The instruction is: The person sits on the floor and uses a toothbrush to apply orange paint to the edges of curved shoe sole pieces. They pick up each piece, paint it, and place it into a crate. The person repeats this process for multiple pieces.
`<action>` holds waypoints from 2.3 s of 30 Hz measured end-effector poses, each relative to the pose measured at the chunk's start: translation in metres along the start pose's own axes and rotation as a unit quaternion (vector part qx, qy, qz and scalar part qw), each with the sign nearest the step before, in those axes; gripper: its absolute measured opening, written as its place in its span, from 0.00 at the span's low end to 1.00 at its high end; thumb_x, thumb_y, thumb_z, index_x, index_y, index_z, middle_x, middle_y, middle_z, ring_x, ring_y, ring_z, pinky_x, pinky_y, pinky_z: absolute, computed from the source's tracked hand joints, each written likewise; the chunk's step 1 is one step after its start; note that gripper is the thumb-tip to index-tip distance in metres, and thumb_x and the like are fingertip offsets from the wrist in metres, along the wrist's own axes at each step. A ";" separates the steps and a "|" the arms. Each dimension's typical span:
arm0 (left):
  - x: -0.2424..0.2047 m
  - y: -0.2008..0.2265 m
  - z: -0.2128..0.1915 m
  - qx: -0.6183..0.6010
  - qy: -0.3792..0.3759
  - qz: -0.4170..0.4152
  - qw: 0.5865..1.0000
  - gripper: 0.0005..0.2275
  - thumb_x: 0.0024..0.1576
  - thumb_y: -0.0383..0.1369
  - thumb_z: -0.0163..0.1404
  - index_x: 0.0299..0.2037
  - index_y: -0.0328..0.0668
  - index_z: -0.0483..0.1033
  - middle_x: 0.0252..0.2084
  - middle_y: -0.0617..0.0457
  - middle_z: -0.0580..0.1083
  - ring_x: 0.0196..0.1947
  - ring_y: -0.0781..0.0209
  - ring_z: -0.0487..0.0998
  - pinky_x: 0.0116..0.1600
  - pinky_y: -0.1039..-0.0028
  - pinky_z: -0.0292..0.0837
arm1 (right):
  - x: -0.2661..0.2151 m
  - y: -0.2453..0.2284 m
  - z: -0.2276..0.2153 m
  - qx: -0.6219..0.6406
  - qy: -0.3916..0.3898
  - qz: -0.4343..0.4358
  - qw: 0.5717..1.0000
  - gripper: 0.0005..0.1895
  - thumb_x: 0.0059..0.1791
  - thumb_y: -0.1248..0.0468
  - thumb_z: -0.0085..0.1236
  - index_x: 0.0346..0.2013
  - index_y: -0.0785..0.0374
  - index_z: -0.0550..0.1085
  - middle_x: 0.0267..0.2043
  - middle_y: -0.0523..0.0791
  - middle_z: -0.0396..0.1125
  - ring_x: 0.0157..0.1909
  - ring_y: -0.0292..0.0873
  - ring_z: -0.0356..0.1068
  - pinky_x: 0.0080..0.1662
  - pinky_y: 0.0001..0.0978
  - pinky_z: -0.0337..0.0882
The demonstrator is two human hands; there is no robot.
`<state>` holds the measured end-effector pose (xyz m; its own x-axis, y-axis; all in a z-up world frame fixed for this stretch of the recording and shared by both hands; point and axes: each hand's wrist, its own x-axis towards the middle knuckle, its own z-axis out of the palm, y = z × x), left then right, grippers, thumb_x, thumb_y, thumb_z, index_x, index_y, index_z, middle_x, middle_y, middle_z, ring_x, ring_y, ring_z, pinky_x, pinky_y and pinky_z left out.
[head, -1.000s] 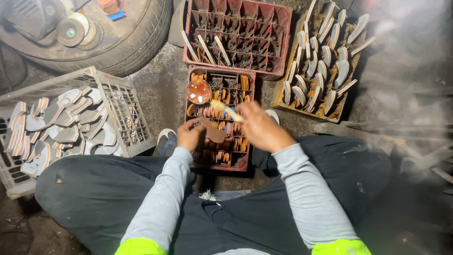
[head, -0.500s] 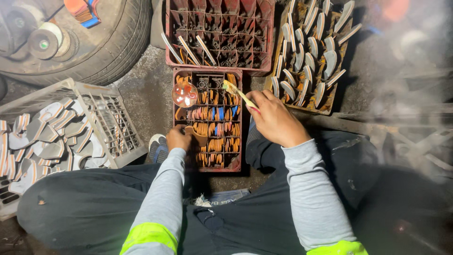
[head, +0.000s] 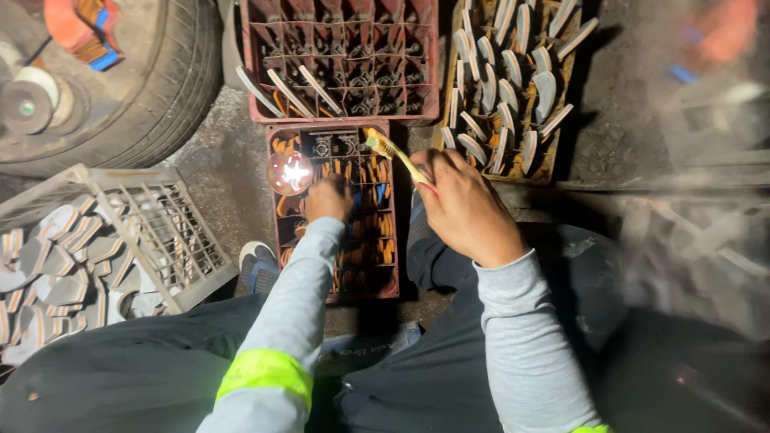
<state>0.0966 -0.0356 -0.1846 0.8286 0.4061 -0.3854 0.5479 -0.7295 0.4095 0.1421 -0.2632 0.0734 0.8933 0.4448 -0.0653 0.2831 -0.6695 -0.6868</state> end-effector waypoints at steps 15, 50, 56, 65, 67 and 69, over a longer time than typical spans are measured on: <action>0.052 -0.001 0.002 -0.017 0.003 0.023 1.000 0.13 0.56 0.42 0.58 0.42 0.42 0.81 0.37 0.35 0.79 0.41 0.35 0.80 0.48 0.54 0.75 | 0.010 -0.001 -0.001 0.030 -0.012 -0.001 0.999 0.11 0.53 0.67 0.51 0.48 0.69 0.71 0.41 0.57 0.69 0.45 0.61 0.70 0.47 0.50 0.69; -0.216 0.022 -0.122 -0.176 -0.551 0.281 0.766 0.27 0.52 0.49 0.56 0.55 0.35 0.76 0.53 0.38 0.76 0.54 0.44 0.77 0.59 0.63 0.72 | 0.011 0.009 0.001 -0.014 -0.031 0.025 0.999 0.13 0.56 0.62 0.48 0.48 0.70 0.70 0.39 0.60 0.69 0.44 0.65 0.69 0.45 0.55 0.68; -0.171 0.003 -0.079 -0.211 -0.385 0.113 0.891 0.11 0.56 0.41 0.57 0.34 0.40 0.82 0.33 0.41 0.82 0.37 0.51 0.85 0.46 0.64 0.79 | 0.010 0.011 0.003 -0.030 -0.032 0.043 0.998 0.12 0.56 0.62 0.48 0.46 0.70 0.71 0.39 0.61 0.70 0.45 0.67 0.69 0.46 0.57 0.67; -0.043 -0.007 0.008 -0.028 -0.072 0.100 0.992 0.16 0.53 0.38 0.58 0.50 0.44 0.81 0.41 0.34 0.79 0.41 0.39 0.82 0.51 0.57 0.77 | 0.011 0.009 0.003 -0.026 -0.005 0.031 0.999 0.13 0.55 0.63 0.49 0.49 0.70 0.71 0.43 0.60 0.71 0.46 0.66 0.70 0.47 0.54 0.69; -0.008 0.001 0.030 0.009 -0.022 0.116 0.993 0.16 0.50 0.39 0.60 0.47 0.43 0.83 0.39 0.32 0.79 0.40 0.36 0.80 0.48 0.54 0.77 | 0.010 0.007 0.003 -0.022 0.001 0.037 0.999 0.12 0.54 0.64 0.49 0.49 0.69 0.71 0.43 0.60 0.71 0.46 0.65 0.71 0.46 0.53 0.69; 0.020 0.008 0.052 0.026 -0.057 0.060 0.996 0.13 0.54 0.41 0.59 0.44 0.47 0.84 0.39 0.36 0.79 0.42 0.37 0.81 0.50 0.53 0.77 | 0.009 0.006 0.002 -0.009 -0.005 0.057 0.998 0.11 0.54 0.64 0.49 0.48 0.67 0.71 0.43 0.59 0.71 0.45 0.64 0.71 0.46 0.53 0.69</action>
<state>0.1116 -0.0624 -0.2317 0.8675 0.2517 -0.4290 0.4370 -0.7977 0.4156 0.1513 -0.2624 0.0669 0.9164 0.3710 -0.1503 0.1860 -0.7273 -0.6607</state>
